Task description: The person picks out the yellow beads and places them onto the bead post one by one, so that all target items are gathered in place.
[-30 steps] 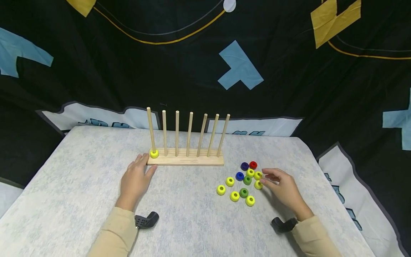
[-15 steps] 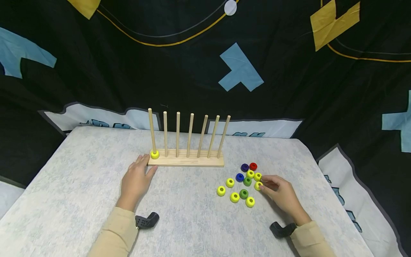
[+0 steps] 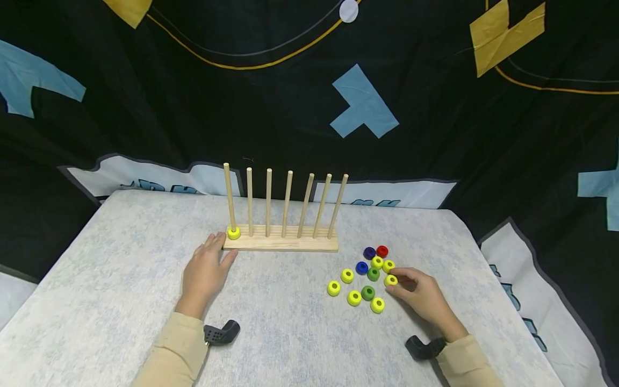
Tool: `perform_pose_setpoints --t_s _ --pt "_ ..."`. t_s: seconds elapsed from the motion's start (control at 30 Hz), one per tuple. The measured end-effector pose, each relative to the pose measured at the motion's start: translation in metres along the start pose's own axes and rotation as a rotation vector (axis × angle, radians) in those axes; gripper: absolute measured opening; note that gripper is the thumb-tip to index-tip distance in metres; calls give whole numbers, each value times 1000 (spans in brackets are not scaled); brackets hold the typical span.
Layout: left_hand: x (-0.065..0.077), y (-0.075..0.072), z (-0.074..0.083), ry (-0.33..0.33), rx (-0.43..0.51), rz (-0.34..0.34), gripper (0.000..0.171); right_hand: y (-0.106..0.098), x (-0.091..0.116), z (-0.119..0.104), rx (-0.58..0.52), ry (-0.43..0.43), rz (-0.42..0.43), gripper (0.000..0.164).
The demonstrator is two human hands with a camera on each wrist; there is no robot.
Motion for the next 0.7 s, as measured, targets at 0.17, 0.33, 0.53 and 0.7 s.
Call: perform_pose_setpoints --t_s 0.17,0.33,0.53,0.7 --pt "1 -1 -1 -2 1 1 62 1 0 -1 9 26 -10 39" --pt "1 0 -2 -8 5 -4 62 0 0 0 -23 49 -20 39" --pt "0 1 -2 0 5 1 62 -5 -3 -10 -86 -11 20 37" --pt "0 1 -1 -2 0 2 62 -11 -8 -30 -116 -72 66 35"
Point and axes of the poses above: each hand's wrist, its own x-axis away from the middle knuckle, its own y-axis out of the palm, z = x × y, the point moved 5 cm from there along -x, towards the middle knuckle, and after that the axes turned 8 degrees about y, right-handed, at the moved point
